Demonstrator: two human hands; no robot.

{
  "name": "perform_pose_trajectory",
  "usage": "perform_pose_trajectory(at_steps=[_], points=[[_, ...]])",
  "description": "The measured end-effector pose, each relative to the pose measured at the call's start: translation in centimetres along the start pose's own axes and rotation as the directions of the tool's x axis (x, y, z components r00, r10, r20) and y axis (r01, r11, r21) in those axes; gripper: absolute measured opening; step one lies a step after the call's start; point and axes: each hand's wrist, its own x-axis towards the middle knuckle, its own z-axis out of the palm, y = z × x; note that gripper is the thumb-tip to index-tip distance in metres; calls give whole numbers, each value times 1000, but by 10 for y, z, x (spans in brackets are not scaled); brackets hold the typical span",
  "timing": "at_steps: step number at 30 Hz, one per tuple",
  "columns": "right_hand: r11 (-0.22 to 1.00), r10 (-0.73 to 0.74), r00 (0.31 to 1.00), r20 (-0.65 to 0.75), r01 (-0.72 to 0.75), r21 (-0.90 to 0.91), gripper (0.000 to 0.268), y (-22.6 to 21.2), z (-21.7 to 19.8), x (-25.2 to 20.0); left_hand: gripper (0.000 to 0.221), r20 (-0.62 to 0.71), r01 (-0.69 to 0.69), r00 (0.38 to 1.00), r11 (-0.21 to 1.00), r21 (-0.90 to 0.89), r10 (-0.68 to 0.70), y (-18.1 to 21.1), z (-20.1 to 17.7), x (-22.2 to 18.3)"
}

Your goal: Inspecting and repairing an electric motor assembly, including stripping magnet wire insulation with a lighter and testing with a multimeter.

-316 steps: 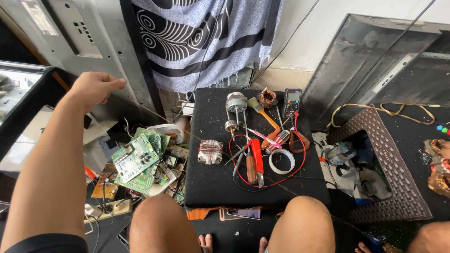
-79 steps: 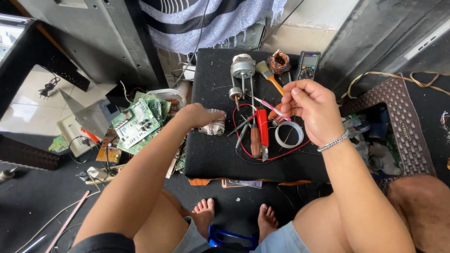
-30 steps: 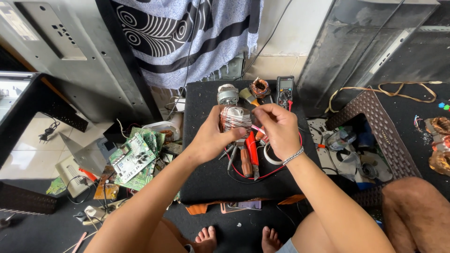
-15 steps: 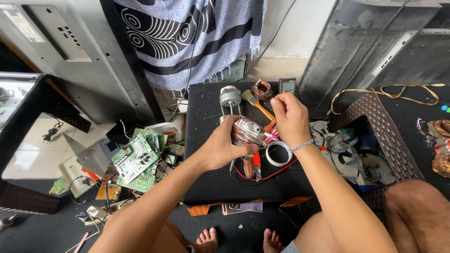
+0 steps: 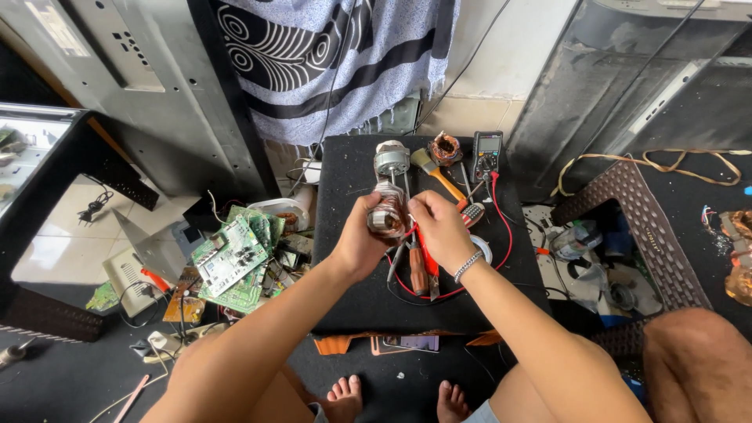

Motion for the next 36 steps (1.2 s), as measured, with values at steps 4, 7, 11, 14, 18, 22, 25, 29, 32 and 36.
perform_pose_trajectory(at_steps=[4, 7, 11, 14, 18, 22, 25, 29, 32, 36], points=[[990, 104, 994, 38, -100, -104, 22, 14, 16, 2, 41, -100, 65, 992, 986, -157, -81, -14, -23, 11], [976, 146, 986, 75, -131, -171, 24, 18, 29, 2, 57, -143, 42, 988, 993, -108, -58, -19, -33, 17], [965, 153, 984, 90, -129, -230, 26, 40, 40, 18, 82, -319, 52, 947, 996, 72, -26, -23, -46, 28], [955, 169, 978, 121, -133, -264, 26, 34, 48, 20, 94, -406, 97, 914, 983, 157, -25, -22, -34, 18], [946, 144, 975, 168, -85, -314, 28, 39, 63, 14, 91, -523, 147, 852, 952, 269, 16, -46, -72, 36], [924, 172, 965, 200, -87, -372, 28, 52, 77, 14, 95, -668, 388, 732, 724, 570, 133, -67, -113, 53], [918, 181, 963, 198, -93, -386, 30, 56, 80, 16, 93, -666, 506, 712, 495, 707, 222, -79, -117, 50], [906, 195, 960, 202, -97, -413, 31, 48, 82, 16, 77, -665, 634, 647, 221, 741, 373, -101, -136, 70], [905, 215, 949, 229, -106, -411, 31, 44, 81, 12, 65, -625, 566, 584, 292, 771, 518, -120, -165, 92], [912, 211, 954, 211, -115, -393, 29, 51, 79, 15, 71, -311, 203, 676, 238, 950, 668, -60, -109, 34]])
